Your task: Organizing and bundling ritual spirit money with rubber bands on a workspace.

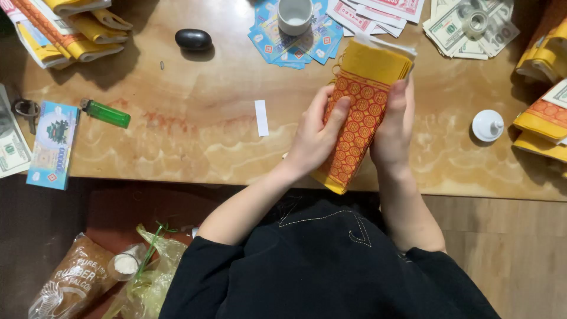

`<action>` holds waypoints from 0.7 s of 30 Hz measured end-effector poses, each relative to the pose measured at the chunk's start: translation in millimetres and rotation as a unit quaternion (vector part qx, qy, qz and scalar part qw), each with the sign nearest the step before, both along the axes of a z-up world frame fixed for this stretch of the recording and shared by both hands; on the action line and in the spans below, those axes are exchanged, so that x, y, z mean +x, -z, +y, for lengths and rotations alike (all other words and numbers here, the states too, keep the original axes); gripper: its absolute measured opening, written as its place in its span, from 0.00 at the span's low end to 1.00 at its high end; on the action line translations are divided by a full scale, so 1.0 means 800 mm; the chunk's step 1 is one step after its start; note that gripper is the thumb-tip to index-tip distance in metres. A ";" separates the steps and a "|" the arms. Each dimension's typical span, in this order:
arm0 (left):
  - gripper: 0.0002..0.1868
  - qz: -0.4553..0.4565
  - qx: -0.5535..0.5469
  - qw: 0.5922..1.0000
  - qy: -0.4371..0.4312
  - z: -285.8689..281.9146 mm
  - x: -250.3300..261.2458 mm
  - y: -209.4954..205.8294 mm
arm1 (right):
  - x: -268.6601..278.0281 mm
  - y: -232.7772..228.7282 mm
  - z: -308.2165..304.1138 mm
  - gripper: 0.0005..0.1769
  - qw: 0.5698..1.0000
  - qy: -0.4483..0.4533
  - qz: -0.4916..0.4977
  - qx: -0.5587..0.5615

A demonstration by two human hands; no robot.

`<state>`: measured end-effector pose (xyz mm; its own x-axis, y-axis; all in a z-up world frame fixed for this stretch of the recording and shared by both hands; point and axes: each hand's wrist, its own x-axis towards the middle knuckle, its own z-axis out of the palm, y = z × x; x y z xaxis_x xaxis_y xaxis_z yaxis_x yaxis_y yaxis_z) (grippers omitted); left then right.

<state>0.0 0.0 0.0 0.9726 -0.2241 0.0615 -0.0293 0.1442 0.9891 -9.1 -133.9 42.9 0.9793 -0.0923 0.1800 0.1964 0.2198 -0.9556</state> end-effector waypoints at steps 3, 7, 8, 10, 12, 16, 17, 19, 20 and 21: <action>0.23 -0.033 0.012 0.999 -0.010 0.004 -0.004 0.000 | -0.005 0.030 -0.011 0.30 0.998 0.046 -0.002 -0.039; 0.22 -0.045 0.026 0.998 -0.032 0.007 -0.007 -0.010 | -0.004 -0.006 0.009 0.31 1.000 0.007 -0.018 -0.018; 0.21 -0.051 0.037 0.997 -0.036 0.008 -0.007 -0.010 | -0.003 -0.008 0.011 0.32 1.000 -0.005 -0.027 -0.010; 0.21 -0.054 0.048 0.997 -0.038 0.008 -0.009 -0.016 | -0.002 -0.006 0.012 0.33 0.999 -0.017 -0.033 -0.002; 0.23 -0.060 0.070 0.994 -0.059 0.008 -0.009 -0.028 | 0.003 0.000 0.011 0.29 0.999 0.026 -0.006 -0.028; 0.22 0.035 0.000 0.998 0.055 0.014 -0.009 -0.017 | 0.021 -0.004 -0.014 0.25 1.000 0.014 -0.016 -0.002; 0.21 0.044 -0.010 0.994 0.104 0.016 -0.009 -0.008 | 0.028 -0.008 -0.021 0.25 0.999 0.029 -0.018 0.016; 0.21 0.053 -0.019 0.986 0.155 0.019 -0.012 0.008 | 0.037 -0.011 -0.039 0.26 0.998 0.046 -0.021 0.033; 0.21 0.105 -0.065 0.975 0.186 0.020 -0.014 0.014 | 0.040 -0.010 -0.049 0.24 0.999 0.043 -0.026 0.020; 0.20 0.158 -0.110 0.958 0.215 0.021 -0.017 0.021 | 0.042 -0.008 -0.059 0.23 0.999 0.040 -0.030 0.007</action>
<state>-13.5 16.8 -16.4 0.7714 -0.6232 -0.1287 0.3744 0.2810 0.8837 24.5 -180.7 49.2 0.9564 -0.1729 0.2352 0.2698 0.2153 -0.9385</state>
